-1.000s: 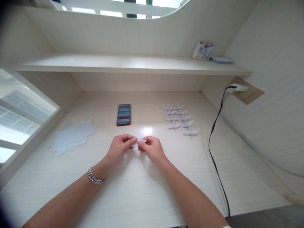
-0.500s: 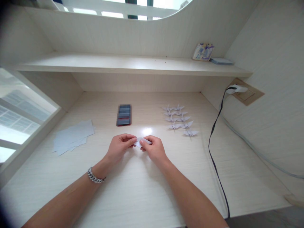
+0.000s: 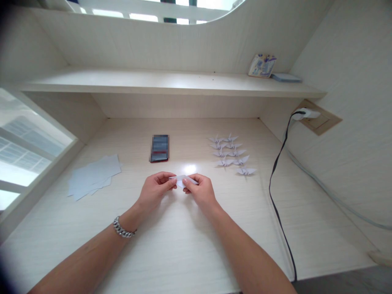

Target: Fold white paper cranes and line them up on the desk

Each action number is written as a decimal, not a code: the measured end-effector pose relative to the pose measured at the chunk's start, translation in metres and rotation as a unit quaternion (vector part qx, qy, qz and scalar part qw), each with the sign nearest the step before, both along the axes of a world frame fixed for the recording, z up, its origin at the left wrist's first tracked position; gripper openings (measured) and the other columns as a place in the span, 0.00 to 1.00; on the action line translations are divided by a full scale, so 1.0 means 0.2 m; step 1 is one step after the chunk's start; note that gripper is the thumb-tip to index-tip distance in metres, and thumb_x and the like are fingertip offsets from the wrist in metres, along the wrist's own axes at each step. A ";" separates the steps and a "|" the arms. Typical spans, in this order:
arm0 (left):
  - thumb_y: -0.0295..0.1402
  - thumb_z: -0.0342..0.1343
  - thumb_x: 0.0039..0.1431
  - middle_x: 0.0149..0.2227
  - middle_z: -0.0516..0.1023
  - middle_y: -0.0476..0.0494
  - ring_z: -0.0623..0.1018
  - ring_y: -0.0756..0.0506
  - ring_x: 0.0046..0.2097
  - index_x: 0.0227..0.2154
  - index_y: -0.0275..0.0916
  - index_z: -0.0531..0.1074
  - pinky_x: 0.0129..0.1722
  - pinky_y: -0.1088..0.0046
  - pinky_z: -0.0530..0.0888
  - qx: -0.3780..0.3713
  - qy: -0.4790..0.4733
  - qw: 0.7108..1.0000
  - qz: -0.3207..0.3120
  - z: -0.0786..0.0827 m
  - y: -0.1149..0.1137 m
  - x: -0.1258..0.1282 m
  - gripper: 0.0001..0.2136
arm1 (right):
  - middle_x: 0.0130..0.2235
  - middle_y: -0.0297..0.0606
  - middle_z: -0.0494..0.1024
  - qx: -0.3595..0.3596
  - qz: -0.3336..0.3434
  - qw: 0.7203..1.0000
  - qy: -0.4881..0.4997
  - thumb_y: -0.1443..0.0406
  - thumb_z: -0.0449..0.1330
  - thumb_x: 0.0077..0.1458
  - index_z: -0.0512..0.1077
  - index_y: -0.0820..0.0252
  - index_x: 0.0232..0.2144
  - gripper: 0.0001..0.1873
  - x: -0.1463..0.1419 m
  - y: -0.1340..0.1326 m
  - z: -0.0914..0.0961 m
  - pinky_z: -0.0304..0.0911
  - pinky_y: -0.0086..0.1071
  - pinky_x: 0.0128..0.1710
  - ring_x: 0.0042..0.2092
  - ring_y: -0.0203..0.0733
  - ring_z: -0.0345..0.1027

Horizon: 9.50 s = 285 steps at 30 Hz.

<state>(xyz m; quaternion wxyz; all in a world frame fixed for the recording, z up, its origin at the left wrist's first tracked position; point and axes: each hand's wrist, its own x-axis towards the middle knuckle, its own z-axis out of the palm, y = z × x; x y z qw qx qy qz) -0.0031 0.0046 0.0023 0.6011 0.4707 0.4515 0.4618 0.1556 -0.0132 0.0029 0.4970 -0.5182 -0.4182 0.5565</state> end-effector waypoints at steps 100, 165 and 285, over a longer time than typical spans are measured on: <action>0.31 0.58 0.41 0.26 0.76 0.47 0.73 0.50 0.28 0.25 0.37 0.74 0.28 0.75 0.69 0.006 0.058 0.998 0.035 -0.01 0.04 -0.08 0.05 | 0.27 0.36 0.77 -0.008 0.130 0.989 0.064 0.60 0.66 0.36 0.77 0.62 0.27 0.13 -0.09 0.16 -0.02 0.66 0.30 0.27 0.28 0.36 0.69; 0.35 0.61 0.45 0.32 0.77 0.43 0.74 0.48 0.32 0.33 0.36 0.74 0.32 0.72 0.71 0.040 0.046 0.997 0.037 -0.08 0.04 -0.10 0.12 | 0.27 0.35 0.74 0.023 0.112 0.993 -0.002 0.60 0.64 0.41 0.73 0.62 0.26 0.10 -0.12 0.17 -0.06 0.65 0.29 0.27 0.29 0.36 0.68; 0.36 0.62 0.43 0.28 0.76 0.44 0.74 0.49 0.29 0.30 0.35 0.72 0.31 0.73 0.71 0.036 0.074 0.994 0.071 -0.09 0.04 -0.09 0.12 | 0.24 0.32 0.72 0.068 0.095 0.993 -0.009 0.62 0.65 0.39 0.69 0.61 0.31 0.15 -0.11 0.17 -0.08 0.60 0.28 0.25 0.26 0.35 0.66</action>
